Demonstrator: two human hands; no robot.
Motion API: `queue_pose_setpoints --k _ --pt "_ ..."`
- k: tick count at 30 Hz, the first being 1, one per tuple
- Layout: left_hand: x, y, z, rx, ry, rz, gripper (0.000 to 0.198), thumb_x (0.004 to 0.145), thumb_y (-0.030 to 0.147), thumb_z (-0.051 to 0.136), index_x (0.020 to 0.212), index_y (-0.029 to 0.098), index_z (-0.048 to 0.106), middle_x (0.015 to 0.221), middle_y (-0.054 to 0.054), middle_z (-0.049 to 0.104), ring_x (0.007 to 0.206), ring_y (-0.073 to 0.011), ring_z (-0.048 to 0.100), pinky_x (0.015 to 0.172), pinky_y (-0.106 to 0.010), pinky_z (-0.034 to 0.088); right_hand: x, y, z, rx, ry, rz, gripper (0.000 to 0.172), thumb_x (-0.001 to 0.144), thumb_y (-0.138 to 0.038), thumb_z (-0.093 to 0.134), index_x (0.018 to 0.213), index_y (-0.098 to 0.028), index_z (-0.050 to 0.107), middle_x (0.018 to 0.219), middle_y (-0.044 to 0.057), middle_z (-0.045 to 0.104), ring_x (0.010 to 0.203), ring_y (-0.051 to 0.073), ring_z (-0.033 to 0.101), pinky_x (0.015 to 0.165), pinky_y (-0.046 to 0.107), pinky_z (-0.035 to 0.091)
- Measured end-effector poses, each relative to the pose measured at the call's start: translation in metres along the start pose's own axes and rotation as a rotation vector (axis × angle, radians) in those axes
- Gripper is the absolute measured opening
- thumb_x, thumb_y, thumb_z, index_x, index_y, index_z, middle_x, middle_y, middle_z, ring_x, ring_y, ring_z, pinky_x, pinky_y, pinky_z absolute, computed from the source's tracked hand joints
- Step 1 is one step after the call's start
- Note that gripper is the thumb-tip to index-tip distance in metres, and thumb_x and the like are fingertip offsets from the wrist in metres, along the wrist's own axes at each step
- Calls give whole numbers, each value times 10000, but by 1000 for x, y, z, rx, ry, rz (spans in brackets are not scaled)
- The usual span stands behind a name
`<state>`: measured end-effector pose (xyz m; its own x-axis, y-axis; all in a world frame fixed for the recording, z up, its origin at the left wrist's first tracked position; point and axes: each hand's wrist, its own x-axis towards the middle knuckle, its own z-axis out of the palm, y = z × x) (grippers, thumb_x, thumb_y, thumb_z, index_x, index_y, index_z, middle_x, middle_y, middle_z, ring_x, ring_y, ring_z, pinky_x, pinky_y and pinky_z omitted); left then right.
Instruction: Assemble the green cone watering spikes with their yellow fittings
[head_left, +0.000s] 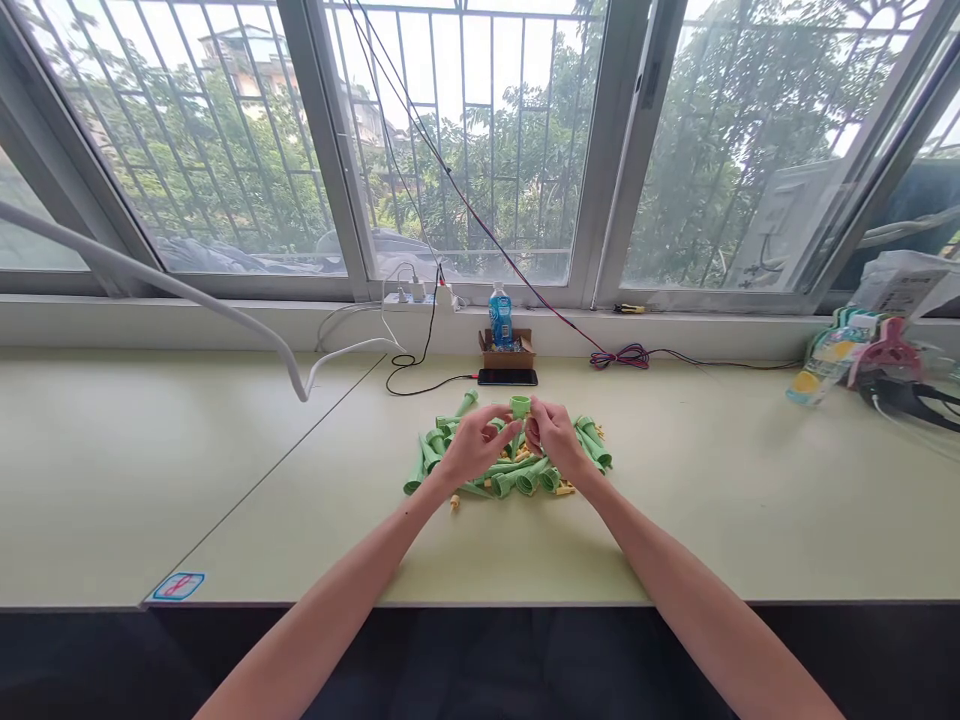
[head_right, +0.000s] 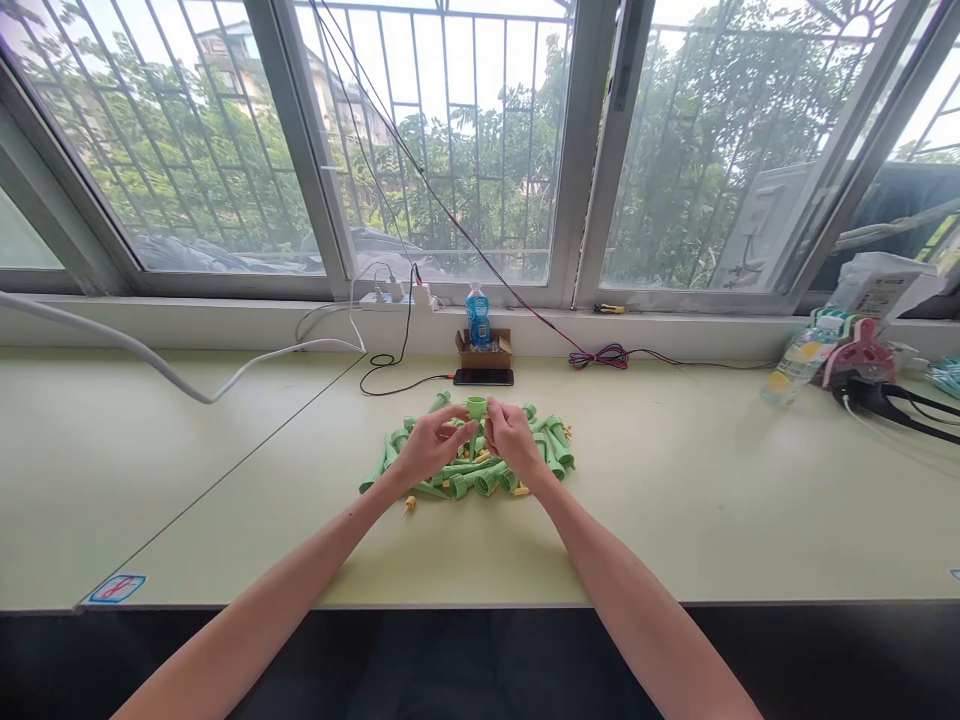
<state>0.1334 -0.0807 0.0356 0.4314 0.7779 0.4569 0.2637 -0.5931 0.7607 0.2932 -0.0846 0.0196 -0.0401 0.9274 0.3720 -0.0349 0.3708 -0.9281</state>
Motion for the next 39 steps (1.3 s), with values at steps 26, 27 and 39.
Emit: queue_pose_setpoints --k 26,27,39 --pt "2 -2 -7 -389 -211 -336 722 907 683 298 844 100 718 665 -59 626 407 -74 425 397 -217 322 -8 -3 -2 -333 -53 -211 454 976 -543 321 675 -206 363 561 -43 386 500 88 357 483 220 317" --pt "2 -2 -7 -388 -214 -335 715 904 684 308 857 101 719 676 -60 627 413 -74 426 399 -217 321 -7 -2 -2 -328 -47 -209 455 973 -548 323 675 -206 361 561 -43 384 500 89 357 483 222 316" --pt "1 -2 -7 -408 -267 -315 634 905 658 360 912 124 703 820 -66 649 445 -69 445 412 -225 314 -4 1 -4 -295 -38 -193 452 960 -562 338 679 -208 351 546 -51 356 484 86 345 472 228 301"
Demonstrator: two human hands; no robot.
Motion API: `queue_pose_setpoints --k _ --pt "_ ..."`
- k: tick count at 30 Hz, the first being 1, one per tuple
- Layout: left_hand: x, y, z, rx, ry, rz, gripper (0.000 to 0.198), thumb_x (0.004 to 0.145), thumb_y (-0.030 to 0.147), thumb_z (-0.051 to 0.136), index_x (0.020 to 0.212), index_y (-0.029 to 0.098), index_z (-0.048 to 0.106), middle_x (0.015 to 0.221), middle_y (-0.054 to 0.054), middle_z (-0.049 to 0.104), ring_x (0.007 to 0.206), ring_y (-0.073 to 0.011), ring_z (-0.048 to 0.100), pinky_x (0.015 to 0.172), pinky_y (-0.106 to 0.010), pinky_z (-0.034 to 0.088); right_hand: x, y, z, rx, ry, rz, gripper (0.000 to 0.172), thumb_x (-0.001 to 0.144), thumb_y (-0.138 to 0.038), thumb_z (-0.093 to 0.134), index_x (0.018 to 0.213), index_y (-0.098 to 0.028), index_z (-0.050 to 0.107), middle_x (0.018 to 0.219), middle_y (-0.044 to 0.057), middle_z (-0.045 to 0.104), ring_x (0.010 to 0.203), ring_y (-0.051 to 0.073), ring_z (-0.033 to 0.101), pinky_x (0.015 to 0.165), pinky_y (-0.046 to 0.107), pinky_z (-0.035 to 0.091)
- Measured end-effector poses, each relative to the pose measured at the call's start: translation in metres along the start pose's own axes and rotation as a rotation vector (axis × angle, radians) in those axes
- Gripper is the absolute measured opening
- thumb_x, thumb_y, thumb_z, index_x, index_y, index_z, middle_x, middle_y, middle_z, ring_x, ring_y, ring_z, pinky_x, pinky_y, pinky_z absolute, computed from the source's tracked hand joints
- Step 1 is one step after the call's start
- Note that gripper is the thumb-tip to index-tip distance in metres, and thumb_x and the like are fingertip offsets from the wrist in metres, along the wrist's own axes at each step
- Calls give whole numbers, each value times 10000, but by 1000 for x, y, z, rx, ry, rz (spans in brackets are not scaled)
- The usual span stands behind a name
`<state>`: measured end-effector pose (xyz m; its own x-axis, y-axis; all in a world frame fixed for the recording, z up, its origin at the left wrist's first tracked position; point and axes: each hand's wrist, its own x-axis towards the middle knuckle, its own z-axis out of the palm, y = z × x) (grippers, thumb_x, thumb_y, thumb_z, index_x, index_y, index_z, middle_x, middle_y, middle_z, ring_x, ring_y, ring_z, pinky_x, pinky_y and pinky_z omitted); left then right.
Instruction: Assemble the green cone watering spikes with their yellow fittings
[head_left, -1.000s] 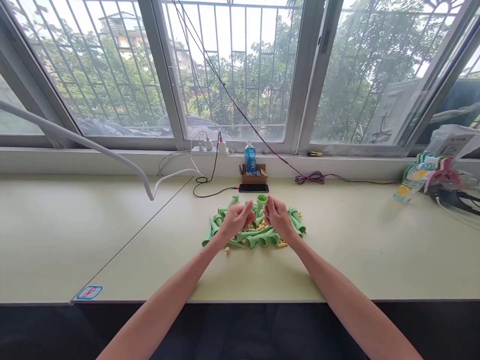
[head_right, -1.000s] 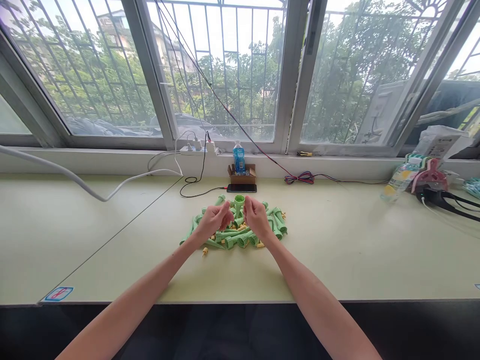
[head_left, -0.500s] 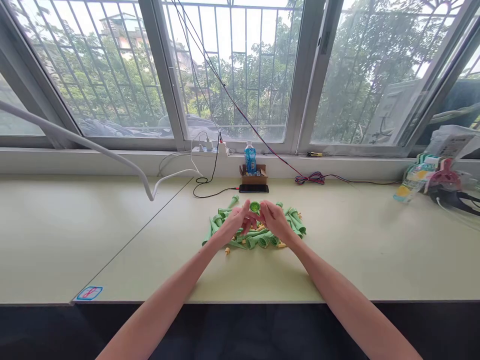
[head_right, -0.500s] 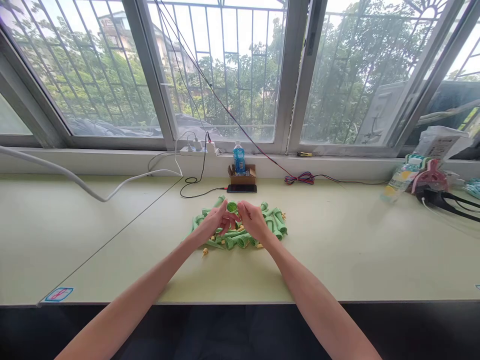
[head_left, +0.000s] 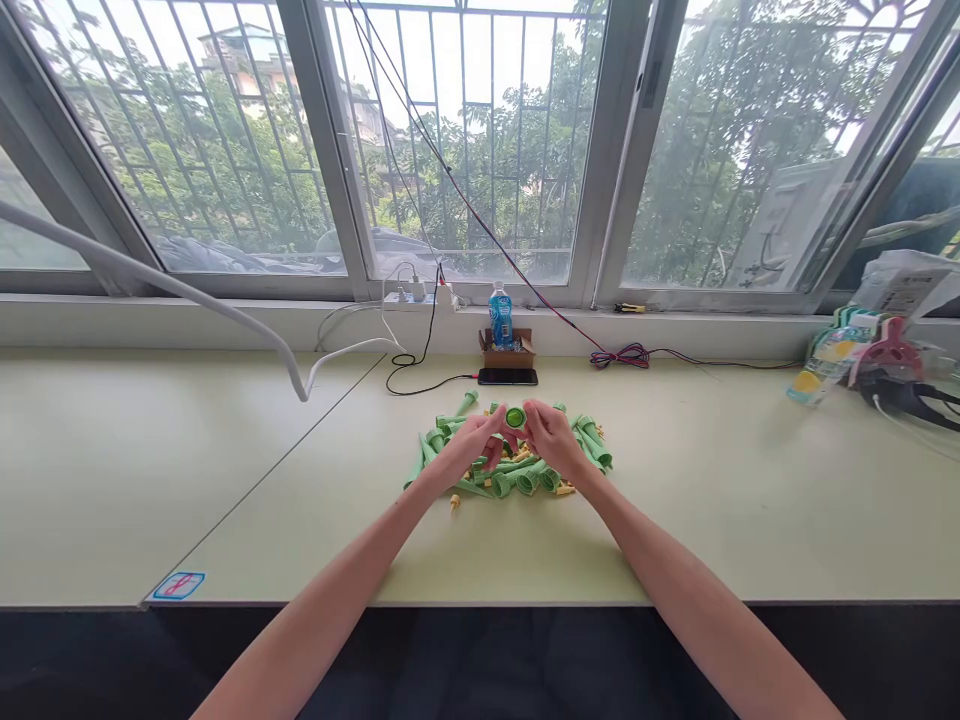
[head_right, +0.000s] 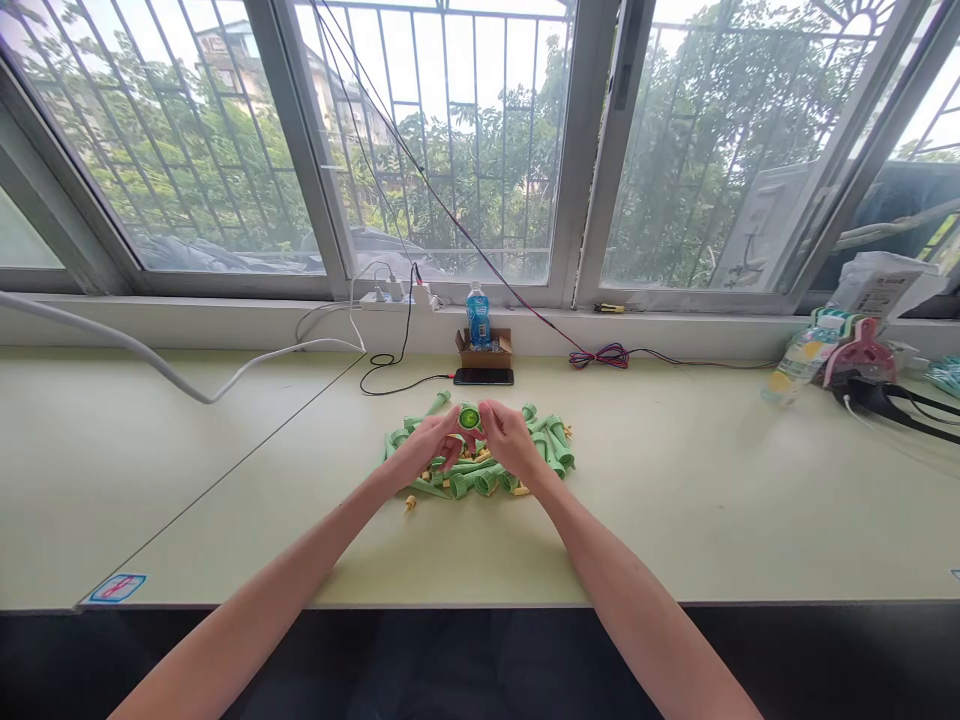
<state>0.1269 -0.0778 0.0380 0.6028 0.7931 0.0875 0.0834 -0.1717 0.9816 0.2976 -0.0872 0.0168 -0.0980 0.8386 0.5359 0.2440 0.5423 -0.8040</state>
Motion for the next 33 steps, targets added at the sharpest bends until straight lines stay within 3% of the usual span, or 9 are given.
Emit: queue_pose_setpoints --k 4,9,12,23,33 --pt "-1 1 1 1 -5 19 577 905 634 396 899 126 671 826 -56 647 450 -69 450 412 -224 310 0 0 -1 -9 -4 14 456 956 -581 333 689 -211 350 531 -55 348 470 89 353 467 229 306" --pt "-2 3 1 49 -7 31 492 905 604 436 827 146 598 542 11 529 432 -90 433 422 -216 310 0 1 -1 -19 -6 43 472 939 -614 340 691 -213 359 500 -59 336 454 95 370 459 232 313" --pt "-2 4 1 74 -12 44 447 906 588 453 814 162 553 475 29 491 427 -96 421 427 -213 311 0 2 -2 -24 -5 55 478 936 -613 352 677 -211 357 492 -58 341 447 92 360 454 232 302" --pt "-4 4 2 158 12 73 363 887 533 522 781 187 493 499 45 500 437 -93 440 454 -217 360 0 0 -2 -52 -3 79 487 938 -603 358 657 -205 367 476 -60 323 436 90 338 452 241 272" --pt "-7 13 6 239 8 99 370 860 530 557 958 173 562 553 41 497 436 -98 454 425 -230 332 1 1 -1 -83 15 98 524 932 -602 358 592 -203 375 436 -42 362 425 98 336 449 250 272"
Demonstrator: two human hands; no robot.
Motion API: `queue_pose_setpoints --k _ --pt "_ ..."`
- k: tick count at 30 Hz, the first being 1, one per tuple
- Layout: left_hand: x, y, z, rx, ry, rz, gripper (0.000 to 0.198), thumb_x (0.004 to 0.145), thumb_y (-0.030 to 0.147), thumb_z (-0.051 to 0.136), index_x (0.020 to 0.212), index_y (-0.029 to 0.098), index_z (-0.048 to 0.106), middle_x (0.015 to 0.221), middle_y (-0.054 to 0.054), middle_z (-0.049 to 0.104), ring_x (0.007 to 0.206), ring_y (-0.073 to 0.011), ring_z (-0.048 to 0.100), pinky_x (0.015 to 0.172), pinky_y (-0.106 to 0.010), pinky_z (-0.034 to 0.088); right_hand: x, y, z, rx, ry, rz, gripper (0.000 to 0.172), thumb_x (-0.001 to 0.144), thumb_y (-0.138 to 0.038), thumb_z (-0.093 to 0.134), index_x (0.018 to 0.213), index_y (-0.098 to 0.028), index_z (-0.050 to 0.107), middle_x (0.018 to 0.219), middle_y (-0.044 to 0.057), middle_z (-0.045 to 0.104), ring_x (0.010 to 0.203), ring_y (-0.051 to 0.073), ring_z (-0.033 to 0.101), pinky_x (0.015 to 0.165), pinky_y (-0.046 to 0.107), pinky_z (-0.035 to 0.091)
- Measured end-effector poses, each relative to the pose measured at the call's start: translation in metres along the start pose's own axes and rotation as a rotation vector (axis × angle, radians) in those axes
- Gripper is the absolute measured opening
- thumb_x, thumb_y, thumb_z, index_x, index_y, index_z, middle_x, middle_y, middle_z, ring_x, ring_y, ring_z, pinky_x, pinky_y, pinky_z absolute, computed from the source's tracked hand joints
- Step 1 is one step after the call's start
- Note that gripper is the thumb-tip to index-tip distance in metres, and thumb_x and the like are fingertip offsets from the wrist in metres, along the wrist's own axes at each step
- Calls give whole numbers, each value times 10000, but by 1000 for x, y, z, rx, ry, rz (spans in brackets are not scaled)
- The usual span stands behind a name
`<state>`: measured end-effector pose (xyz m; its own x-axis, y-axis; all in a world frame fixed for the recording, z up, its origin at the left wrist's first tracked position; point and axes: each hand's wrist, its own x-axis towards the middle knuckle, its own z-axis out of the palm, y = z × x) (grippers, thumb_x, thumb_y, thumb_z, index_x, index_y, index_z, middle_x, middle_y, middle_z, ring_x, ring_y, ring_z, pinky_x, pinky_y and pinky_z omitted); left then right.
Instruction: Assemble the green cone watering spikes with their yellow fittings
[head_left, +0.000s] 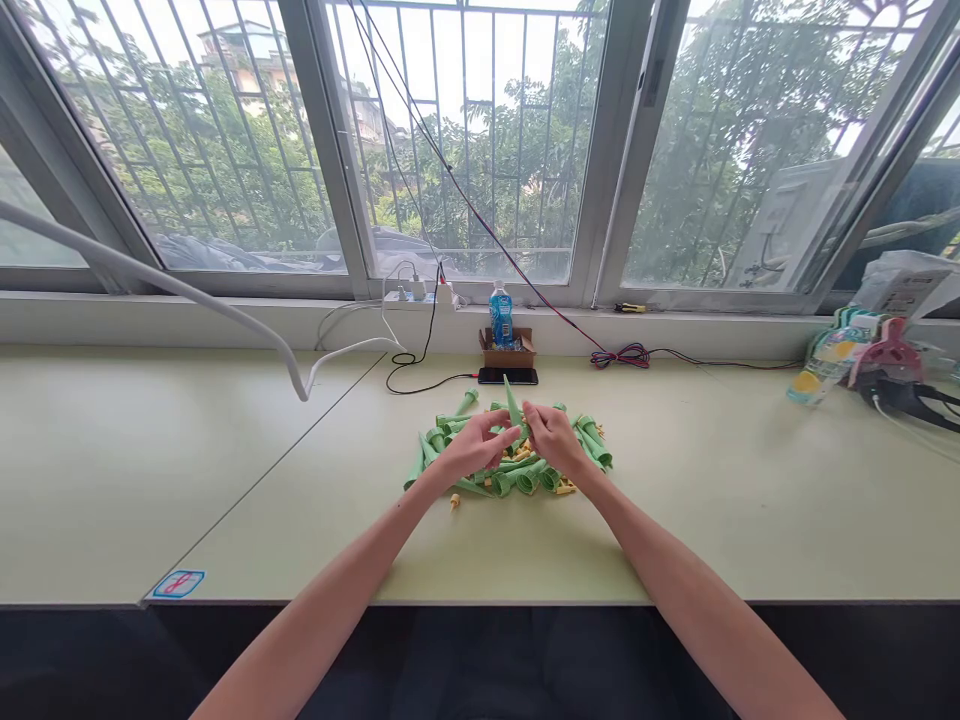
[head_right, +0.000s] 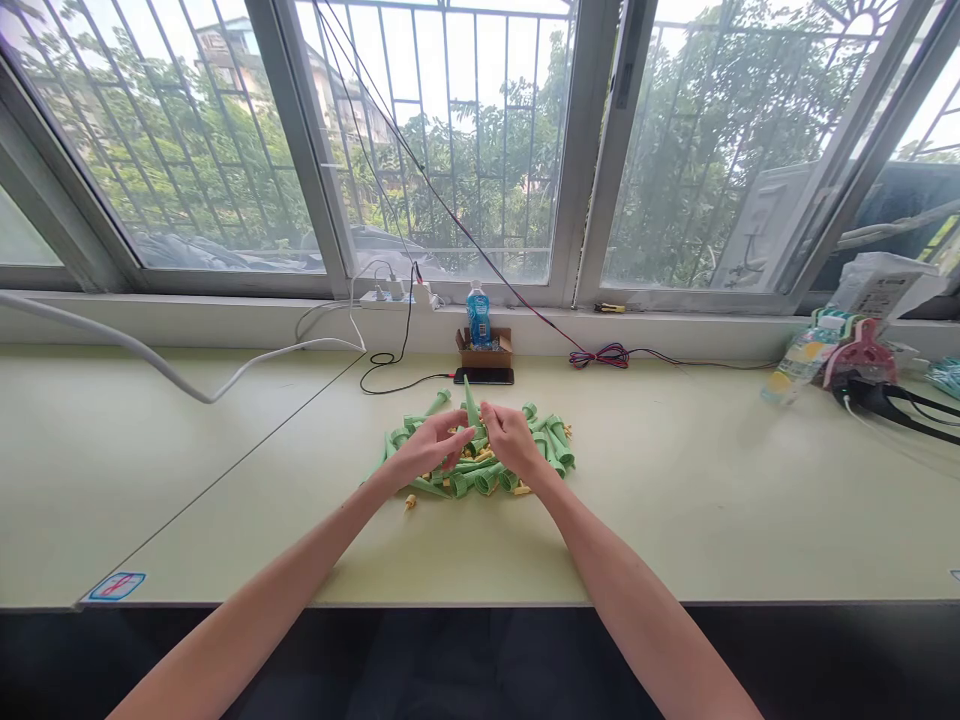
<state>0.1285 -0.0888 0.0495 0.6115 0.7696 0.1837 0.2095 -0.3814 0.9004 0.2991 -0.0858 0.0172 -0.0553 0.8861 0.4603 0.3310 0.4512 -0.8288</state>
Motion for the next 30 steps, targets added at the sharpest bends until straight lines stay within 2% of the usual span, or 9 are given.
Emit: queue_pose_setpoints --k 4,8,14,19,22,25,27,30 --pt "0 -1 2 -1 14 7 389 841 528 577 981 165 562 761 -8 574 445 -72 449 411 -228 340 1 -1 0 -22 11 7 546 922 -617 354 564 -205 373 427 -35 363 427 104 337 448 256 274" --pt "3 -8 3 64 35 52 399 853 505 562 1068 169 570 950 -49 588 487 -60 442 423 -219 364 1 -1 0 -38 16 15 547 913 -604 378 539 -205 372 427 -31 361 433 108 344 452 257 274" --pt "6 -19 3 264 115 203 297 886 429 536 1015 169 597 967 -48 563 517 -57 374 494 -220 386 2 -1 0 -70 30 8 556 919 -584 373 511 -209 325 428 -32 338 441 108 329 476 262 284" --pt "8 -22 3 355 181 202 282 891 428 518 990 174 592 994 -66 554 541 -76 418 493 -225 374 2 -1 2 -85 70 -27 546 927 -597 354 547 -207 321 471 -37 332 468 106 315 489 265 274" --pt "8 -21 4 351 248 189 297 881 432 537 1044 185 567 1024 -64 568 510 -62 397 491 -222 375 2 -1 3 -97 100 -42 525 944 -584 335 583 -203 346 504 -35 350 490 108 324 499 263 268" --pt "9 -20 4 276 319 144 374 855 472 577 1095 188 534 976 -46 610 469 -53 397 474 -215 371 2 -1 2 -123 148 -51 515 957 -575 321 602 -203 354 518 -34 371 506 111 336 514 261 267" --pt "10 -19 3 195 325 85 382 856 531 554 968 167 572 868 -37 636 443 -59 421 442 -211 355 2 0 1 -134 172 -61 516 958 -583 313 610 -204 348 522 -34 376 512 112 341 520 261 269" --pt "10 -16 2 58 245 -20 548 881 629 437 718 135 608 655 -40 625 394 -76 435 386 -214 316 1 -1 1 -148 175 -76 510 961 -591 296 633 -205 353 534 -35 389 515 111 342 527 261 273"
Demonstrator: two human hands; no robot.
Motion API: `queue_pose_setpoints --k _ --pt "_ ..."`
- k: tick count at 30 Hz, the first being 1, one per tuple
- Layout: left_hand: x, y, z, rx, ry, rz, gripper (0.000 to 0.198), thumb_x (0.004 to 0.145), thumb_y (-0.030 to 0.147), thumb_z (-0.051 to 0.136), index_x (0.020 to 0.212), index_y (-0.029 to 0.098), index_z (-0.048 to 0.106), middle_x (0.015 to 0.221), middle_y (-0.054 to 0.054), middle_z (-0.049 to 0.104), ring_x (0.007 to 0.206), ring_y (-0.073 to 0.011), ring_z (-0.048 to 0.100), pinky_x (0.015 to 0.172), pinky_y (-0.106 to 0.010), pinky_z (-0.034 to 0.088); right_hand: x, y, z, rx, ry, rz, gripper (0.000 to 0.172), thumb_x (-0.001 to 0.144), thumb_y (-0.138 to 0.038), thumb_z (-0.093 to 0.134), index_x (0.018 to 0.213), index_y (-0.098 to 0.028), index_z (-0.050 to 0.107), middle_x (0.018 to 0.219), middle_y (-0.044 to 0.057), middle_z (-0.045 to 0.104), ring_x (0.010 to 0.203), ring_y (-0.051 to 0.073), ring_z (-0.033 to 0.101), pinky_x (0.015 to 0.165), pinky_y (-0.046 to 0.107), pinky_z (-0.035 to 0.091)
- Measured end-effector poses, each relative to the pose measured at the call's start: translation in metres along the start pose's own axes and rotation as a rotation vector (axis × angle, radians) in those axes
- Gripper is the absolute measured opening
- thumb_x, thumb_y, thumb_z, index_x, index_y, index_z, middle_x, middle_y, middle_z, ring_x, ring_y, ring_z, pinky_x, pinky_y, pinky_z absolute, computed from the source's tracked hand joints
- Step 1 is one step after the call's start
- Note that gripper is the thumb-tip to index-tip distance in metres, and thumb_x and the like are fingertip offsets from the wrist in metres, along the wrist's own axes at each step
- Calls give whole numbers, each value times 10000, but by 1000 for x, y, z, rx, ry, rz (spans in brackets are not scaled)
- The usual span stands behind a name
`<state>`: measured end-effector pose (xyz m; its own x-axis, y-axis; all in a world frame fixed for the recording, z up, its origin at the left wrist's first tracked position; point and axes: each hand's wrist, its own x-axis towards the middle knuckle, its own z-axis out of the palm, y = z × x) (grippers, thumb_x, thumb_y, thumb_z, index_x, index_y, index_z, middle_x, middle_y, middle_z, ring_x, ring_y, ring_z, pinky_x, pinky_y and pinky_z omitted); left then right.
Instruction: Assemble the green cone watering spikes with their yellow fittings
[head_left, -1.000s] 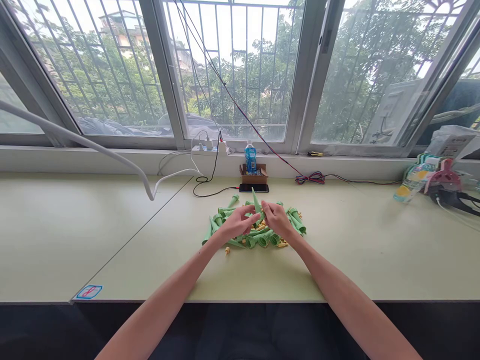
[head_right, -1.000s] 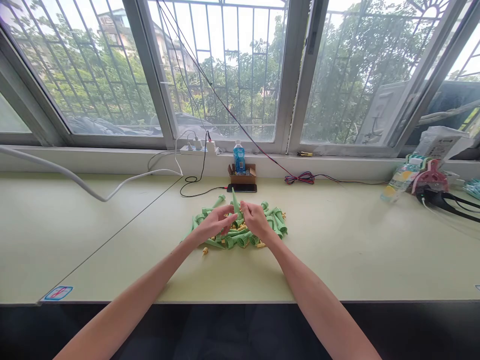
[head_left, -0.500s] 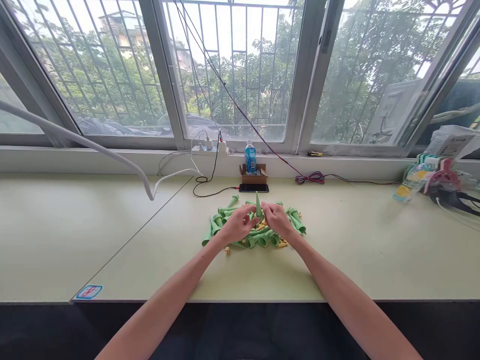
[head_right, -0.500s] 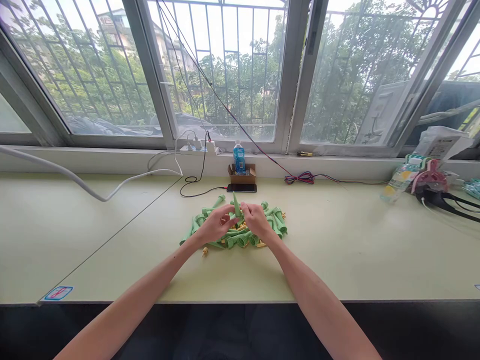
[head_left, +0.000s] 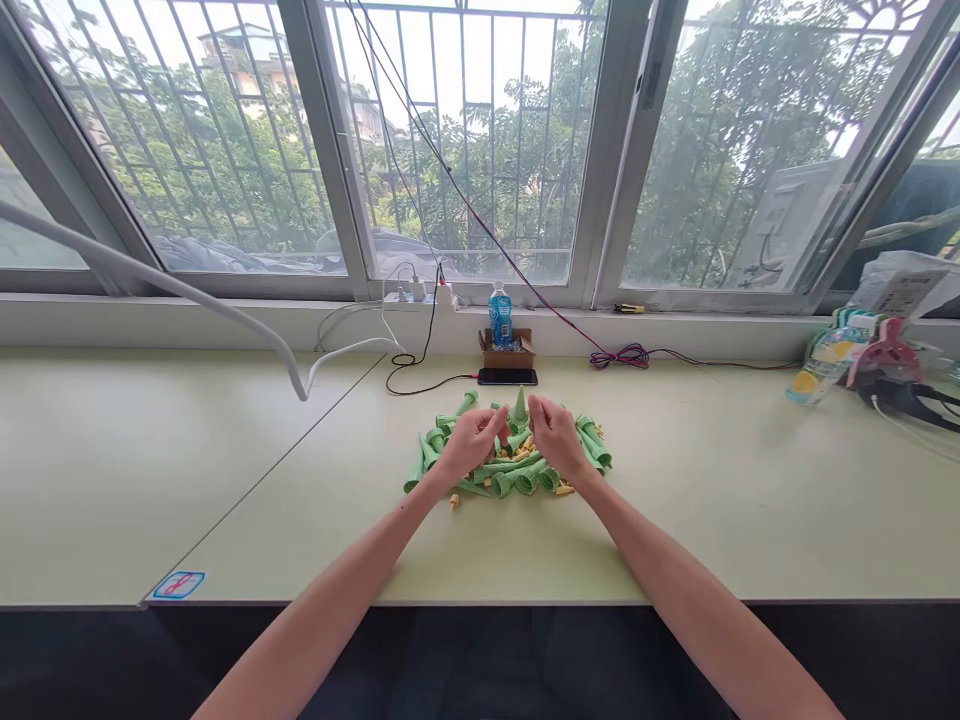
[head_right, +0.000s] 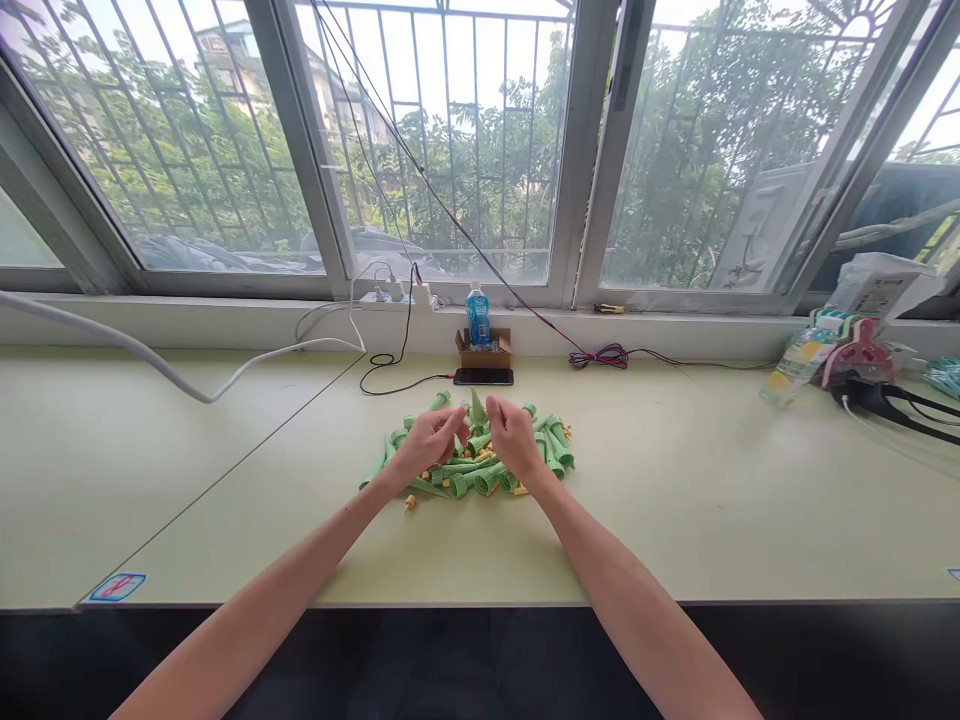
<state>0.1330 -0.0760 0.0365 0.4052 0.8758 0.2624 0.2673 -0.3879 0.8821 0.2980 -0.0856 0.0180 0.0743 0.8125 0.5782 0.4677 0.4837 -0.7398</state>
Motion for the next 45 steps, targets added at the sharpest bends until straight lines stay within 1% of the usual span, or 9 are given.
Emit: queue_pose_setpoints --k 2,5,14,19,24,29,33,39,45 --pt "-1 3 0 -76 -80 -74 654 880 679 378 652 122 634 593 -58 627 378 -84 440 367 -218 310 -1 -1 0 -4 -37 -17 502 966 -584 285 651 -203 367 549 -36 401 519 107 341 531 259 276" --pt "-2 6 0 -155 -151 -143 719 858 725 361 643 111 667 605 -82 660 382 -88 456 366 -217 330 -3 -3 -1 3 -115 -62 485 977 -558 275 665 -200 375 570 -38 403 531 102 338 537 256 276" --pt "-1 4 -2 -152 -161 -169 692 857 713 398 765 104 712 685 -87 699 382 -75 444 357 -211 339 -2 -3 -1 27 -148 -85 486 973 -566 266 666 -202 361 576 -36 400 536 104 331 535 254 282" --pt "-1 0 -3 -137 -149 -111 607 860 672 450 810 121 699 723 -70 694 389 -67 440 360 -207 316 -3 -4 -1 70 -150 -75 484 971 -561 279 662 -203 381 571 -34 407 536 107 353 537 248 308" --pt "-3 0 -4 -100 -147 -57 534 863 633 484 724 141 642 464 14 532 357 -72 402 381 -201 295 -3 -2 0 132 -151 -32 491 964 -561 315 639 -202 398 538 -32 421 510 104 370 517 243 316" --pt "-7 11 -3 -47 -123 -32 514 856 617 507 705 141 625 413 36 467 351 -72 383 400 -209 306 -3 -1 0 170 -159 35 490 955 -573 346 632 -206 380 489 -43 392 459 97 354 475 244 295" --pt "-9 17 -2 -4 -79 -12 488 830 614 548 704 146 610 414 48 433 357 -78 386 391 -211 310 -3 1 0 212 -158 55 498 953 -577 355 619 -207 366 473 -46 379 437 92 350 455 245 290" --pt "-7 12 -2 43 -62 68 438 825 570 578 709 148 583 465 53 432 374 -73 389 386 -206 313 -2 4 2 253 -155 86 520 942 -595 369 596 -208 346 456 -53 357 403 83 340 421 237 280" --pt "-6 9 -1 122 -19 138 394 825 527 599 722 151 541 560 38 492 400 -60 385 393 -198 282 -1 6 3 307 -164 125 541 924 -612 394 563 -211 352 420 -53 358 361 81 345 385 231 277"
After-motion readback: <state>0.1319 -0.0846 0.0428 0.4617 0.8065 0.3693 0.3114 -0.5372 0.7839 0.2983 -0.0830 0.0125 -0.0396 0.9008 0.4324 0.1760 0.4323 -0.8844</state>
